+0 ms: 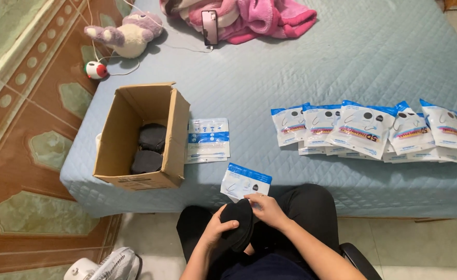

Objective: The person takes several black face masks out of a cardboard box and inspects them by hand one at a time. The person also handles several sealed packets of masks on a bed.

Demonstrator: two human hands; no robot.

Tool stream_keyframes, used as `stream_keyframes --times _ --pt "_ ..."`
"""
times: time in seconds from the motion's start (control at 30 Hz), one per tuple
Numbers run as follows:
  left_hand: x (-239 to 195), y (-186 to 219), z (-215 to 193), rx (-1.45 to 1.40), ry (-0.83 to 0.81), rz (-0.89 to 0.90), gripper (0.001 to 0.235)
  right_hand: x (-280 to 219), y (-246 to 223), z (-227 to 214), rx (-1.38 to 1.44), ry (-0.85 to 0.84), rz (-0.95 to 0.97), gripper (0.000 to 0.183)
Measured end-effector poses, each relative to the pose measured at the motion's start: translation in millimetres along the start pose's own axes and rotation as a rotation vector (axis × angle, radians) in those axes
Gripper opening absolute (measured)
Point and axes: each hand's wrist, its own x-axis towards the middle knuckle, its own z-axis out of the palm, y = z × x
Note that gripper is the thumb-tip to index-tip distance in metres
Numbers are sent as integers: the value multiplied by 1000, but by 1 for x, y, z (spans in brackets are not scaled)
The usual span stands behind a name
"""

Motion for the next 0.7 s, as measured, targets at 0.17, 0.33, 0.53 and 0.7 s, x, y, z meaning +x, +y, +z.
stream_keyframes --times 0.17,0.33,0.53,0.7 --pt "-7 19 16 -73 -41 -96 68 -14 -21 -19 246 -12 144 10" --pt "-5 34 27 -104 -75 -195 76 -17 -42 -33 374 30 197 17" --pt "7 22 29 22 78 -205 76 -22 -36 -25 199 47 129 17" --pt "9 29 26 256 99 -211 63 -20 -38 -29 331 64 163 25"
